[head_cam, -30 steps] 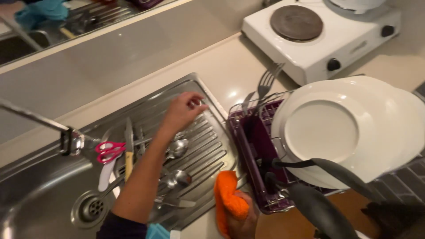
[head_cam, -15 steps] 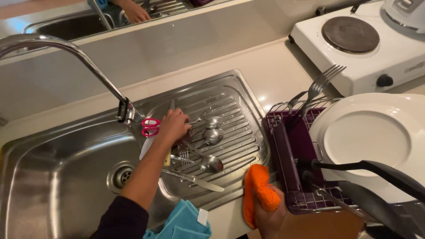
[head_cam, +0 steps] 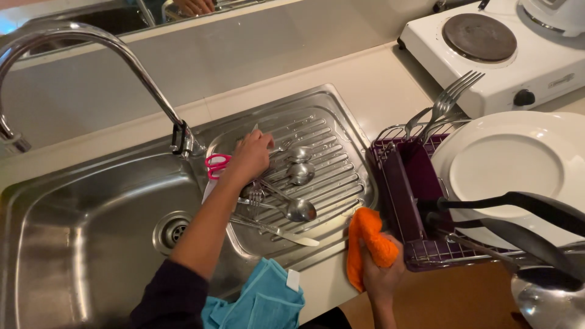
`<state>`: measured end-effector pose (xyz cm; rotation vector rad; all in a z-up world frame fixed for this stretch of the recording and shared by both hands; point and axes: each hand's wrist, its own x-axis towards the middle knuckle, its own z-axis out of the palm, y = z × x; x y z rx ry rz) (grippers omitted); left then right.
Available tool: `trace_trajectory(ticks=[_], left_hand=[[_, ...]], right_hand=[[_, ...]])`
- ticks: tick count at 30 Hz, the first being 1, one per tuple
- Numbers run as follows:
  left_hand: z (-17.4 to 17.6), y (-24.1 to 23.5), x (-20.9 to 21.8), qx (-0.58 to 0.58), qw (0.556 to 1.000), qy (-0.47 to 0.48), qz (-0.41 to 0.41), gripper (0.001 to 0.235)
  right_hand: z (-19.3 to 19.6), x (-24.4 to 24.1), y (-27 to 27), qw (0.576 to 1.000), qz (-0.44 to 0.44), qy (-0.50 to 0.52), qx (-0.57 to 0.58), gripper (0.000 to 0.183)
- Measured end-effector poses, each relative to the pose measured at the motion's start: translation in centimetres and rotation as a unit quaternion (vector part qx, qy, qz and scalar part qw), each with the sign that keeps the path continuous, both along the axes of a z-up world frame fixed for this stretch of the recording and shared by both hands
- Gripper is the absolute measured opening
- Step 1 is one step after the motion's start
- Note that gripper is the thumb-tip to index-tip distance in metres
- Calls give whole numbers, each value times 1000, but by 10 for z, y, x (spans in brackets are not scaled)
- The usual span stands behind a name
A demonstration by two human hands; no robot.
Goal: Drying plates and cutlery with a cloth and placing them in a drying rack
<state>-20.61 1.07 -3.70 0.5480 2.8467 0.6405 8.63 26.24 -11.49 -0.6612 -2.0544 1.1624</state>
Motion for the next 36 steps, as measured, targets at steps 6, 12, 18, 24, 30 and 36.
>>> trace_trajectory(ticks=[6, 12, 18, 24, 30, 36], left_hand=[[-4, -53, 62, -136, 986, -13, -100, 49], [-49, -49, 78, -46, 979, 66, -185, 67], [-33, -10, 83, -43, 935, 252, -245, 58], [62, 2, 105, 159, 871, 418, -202, 33], [147, -12, 127, 375, 901, 181, -119, 19], [129, -6, 152, 454, 889, 10, -66, 14]], right_hand=[[7, -3, -4, 998, 2, 2, -59, 41], [27, -1, -12, 995, -40, -72, -54, 51], [50, -2, -24, 987, -60, -113, -97, 49], [67, -7, -36, 973, -86, -29, -213, 49], [144, -11, -80, 955, -61, 180, -228, 43], [158, -50, -136, 967, 181, 126, -125, 78]])
